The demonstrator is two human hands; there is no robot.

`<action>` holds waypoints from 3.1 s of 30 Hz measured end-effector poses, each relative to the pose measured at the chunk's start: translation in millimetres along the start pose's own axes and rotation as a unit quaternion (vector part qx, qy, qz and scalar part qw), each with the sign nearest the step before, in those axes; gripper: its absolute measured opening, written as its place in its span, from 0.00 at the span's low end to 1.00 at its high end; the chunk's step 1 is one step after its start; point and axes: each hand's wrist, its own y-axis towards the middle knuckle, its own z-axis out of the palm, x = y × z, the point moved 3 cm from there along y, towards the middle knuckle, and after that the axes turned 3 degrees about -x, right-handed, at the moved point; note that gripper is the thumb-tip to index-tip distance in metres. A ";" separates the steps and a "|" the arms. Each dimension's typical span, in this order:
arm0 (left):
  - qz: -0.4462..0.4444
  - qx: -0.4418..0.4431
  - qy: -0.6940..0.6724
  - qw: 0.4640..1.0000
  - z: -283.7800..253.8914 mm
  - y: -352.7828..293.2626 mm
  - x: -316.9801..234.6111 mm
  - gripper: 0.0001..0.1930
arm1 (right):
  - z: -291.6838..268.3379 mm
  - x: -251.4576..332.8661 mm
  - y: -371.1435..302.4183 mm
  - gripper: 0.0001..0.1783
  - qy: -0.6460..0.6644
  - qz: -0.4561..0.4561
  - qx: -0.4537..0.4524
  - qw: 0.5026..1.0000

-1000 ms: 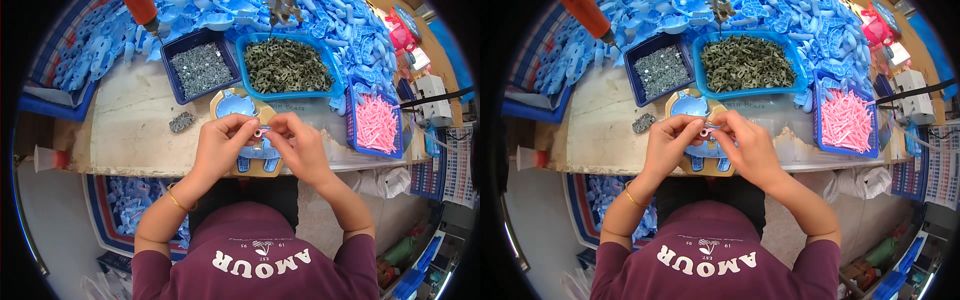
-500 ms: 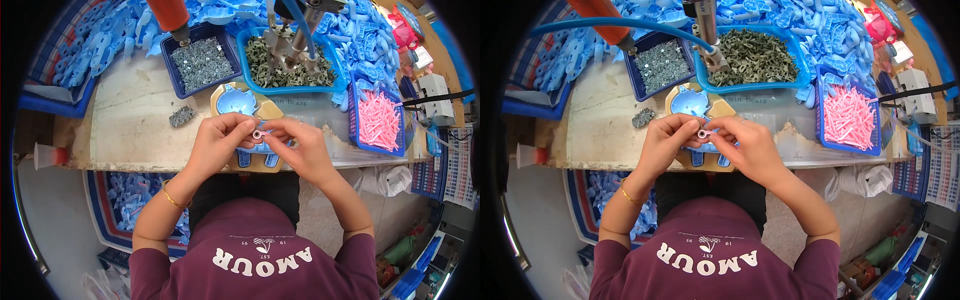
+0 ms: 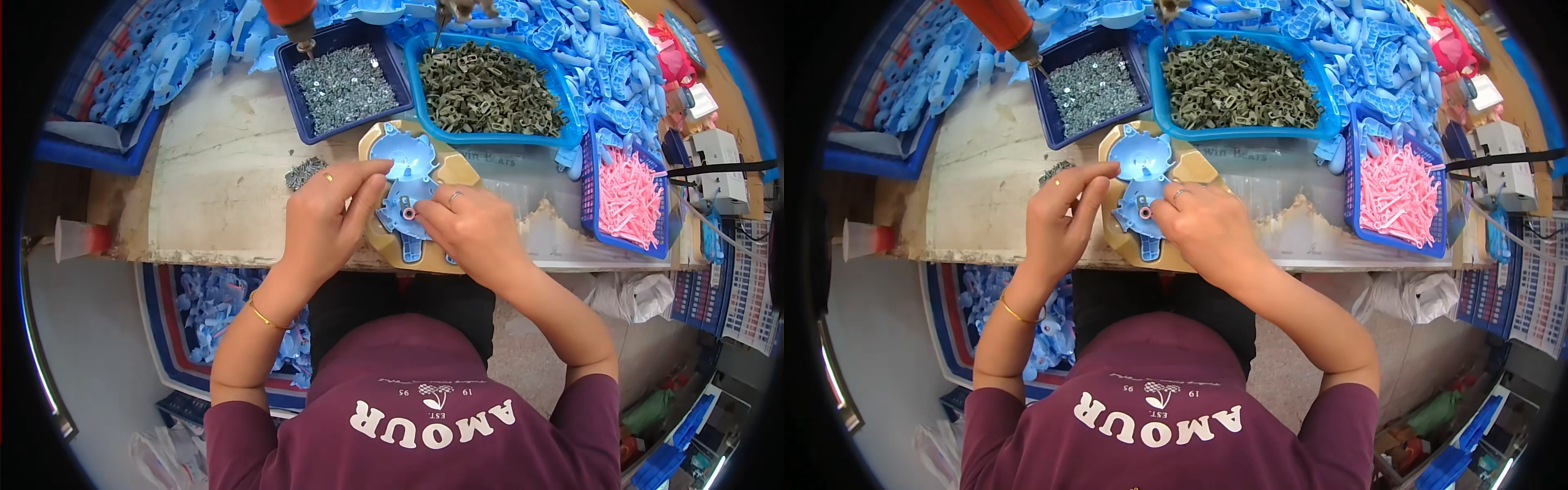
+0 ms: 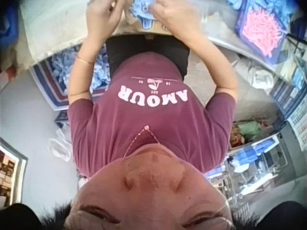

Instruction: Assembling plastic toy hippos by attaching parts and using power tools.

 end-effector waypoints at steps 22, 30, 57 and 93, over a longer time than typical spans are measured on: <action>0.208 0.153 0.159 0.953 18.8 -29.1 -1.9 0.24 | -19.0 -21.1 -15.6 0.10 0.055 0.059 0.030 0.996; 0.204 0.153 0.166 0.953 21.2 -28.6 -4.2 0.23 | -16.8 -26.5 -20.8 0.08 0.076 0.077 -0.020 0.994; 0.114 0.166 0.439 0.876 -19.5 111.5 75.7 0.16 | -89.8 17.5 201.0 0.22 0.421 0.090 -0.038 0.902; 0.244 0.005 0.026 0.969 28.5 21.8 -5.2 0.11 | -76.7 14.9 119.2 0.18 0.565 0.119 -0.127 0.807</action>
